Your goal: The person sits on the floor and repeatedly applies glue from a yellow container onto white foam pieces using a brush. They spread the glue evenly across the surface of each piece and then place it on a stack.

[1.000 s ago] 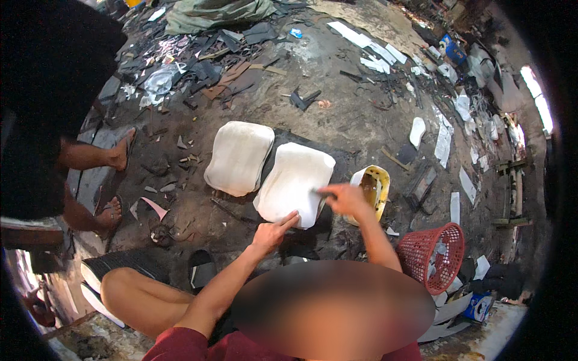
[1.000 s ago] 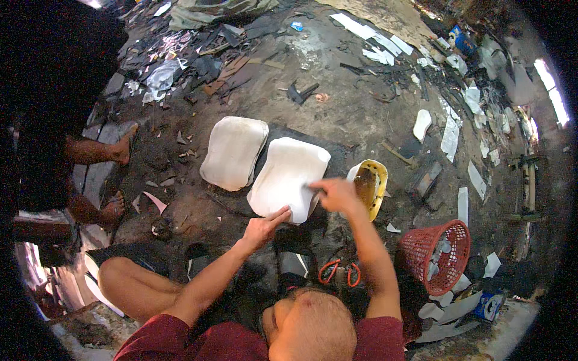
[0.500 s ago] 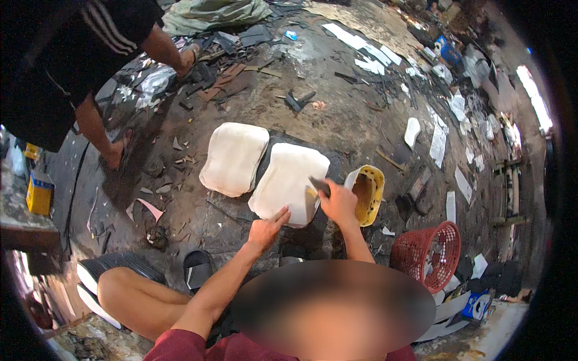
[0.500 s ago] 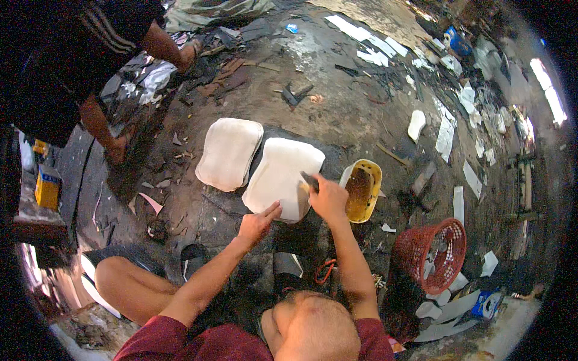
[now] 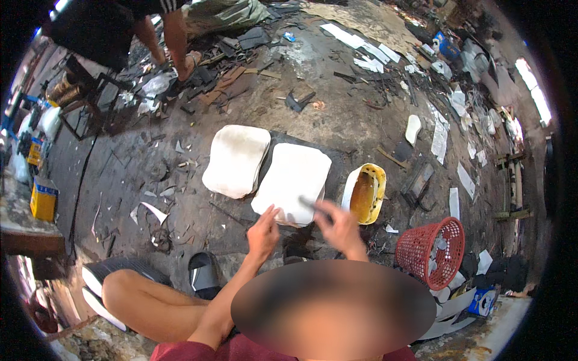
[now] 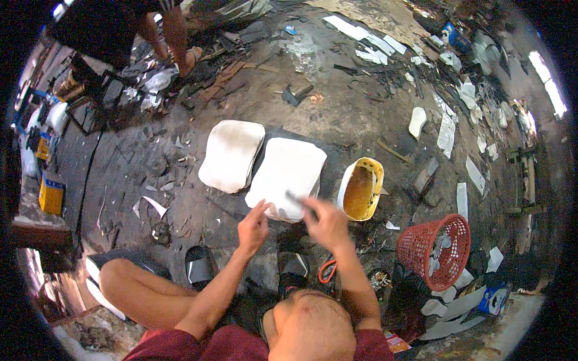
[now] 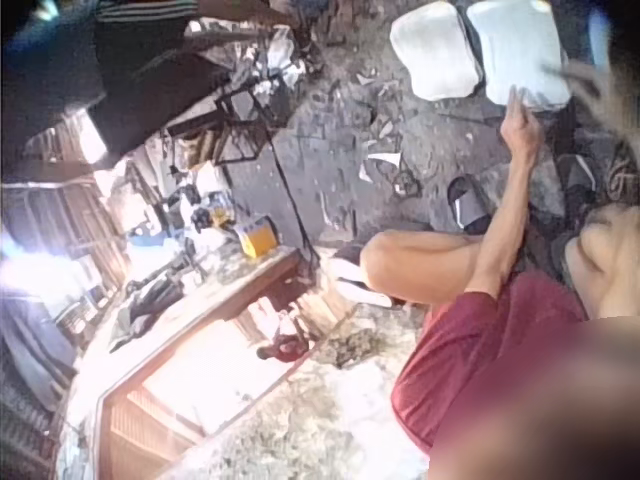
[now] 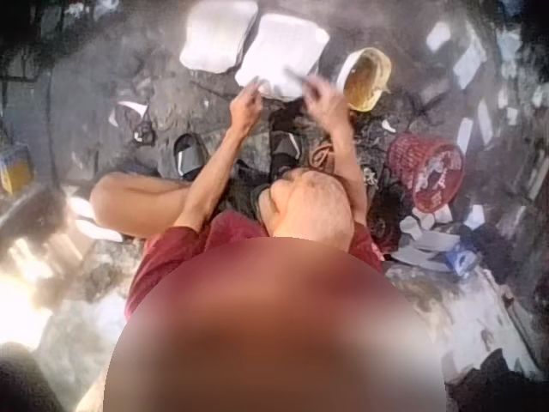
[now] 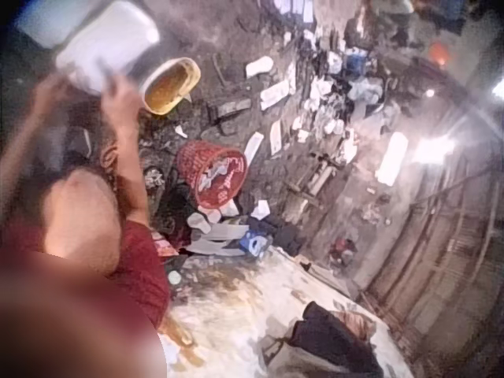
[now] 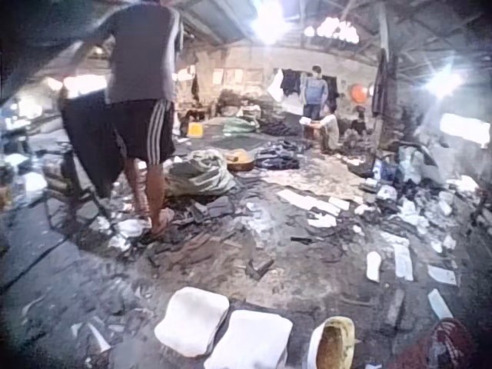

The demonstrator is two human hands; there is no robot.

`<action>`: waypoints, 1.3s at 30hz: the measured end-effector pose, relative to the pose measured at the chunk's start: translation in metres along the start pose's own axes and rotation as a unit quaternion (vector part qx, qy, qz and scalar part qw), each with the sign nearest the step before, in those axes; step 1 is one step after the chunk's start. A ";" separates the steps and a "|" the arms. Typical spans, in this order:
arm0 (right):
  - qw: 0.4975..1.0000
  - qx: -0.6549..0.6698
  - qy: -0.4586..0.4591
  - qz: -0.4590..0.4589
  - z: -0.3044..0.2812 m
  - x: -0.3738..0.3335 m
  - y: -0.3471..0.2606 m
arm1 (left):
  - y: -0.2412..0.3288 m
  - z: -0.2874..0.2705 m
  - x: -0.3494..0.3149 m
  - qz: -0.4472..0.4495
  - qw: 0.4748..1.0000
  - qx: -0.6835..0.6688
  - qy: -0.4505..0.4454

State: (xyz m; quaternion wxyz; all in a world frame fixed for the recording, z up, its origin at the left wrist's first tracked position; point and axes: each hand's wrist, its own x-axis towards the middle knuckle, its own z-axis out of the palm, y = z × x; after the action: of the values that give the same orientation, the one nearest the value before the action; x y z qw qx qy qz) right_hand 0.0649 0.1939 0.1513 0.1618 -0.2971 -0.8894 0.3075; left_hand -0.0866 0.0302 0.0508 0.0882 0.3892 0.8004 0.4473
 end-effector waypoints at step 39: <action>0.991 0.072 -0.093 0.060 0.037 0.005 -0.026 | -0.026 0.000 -0.010 -0.528 0.704 -0.465 0.099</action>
State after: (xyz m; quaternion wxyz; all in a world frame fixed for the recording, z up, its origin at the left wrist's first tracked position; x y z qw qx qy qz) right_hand 0.0319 0.1635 0.1404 0.0808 -0.3073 -0.8569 0.4060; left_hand -0.0937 0.0153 0.0284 0.4002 -0.2341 0.5694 0.6788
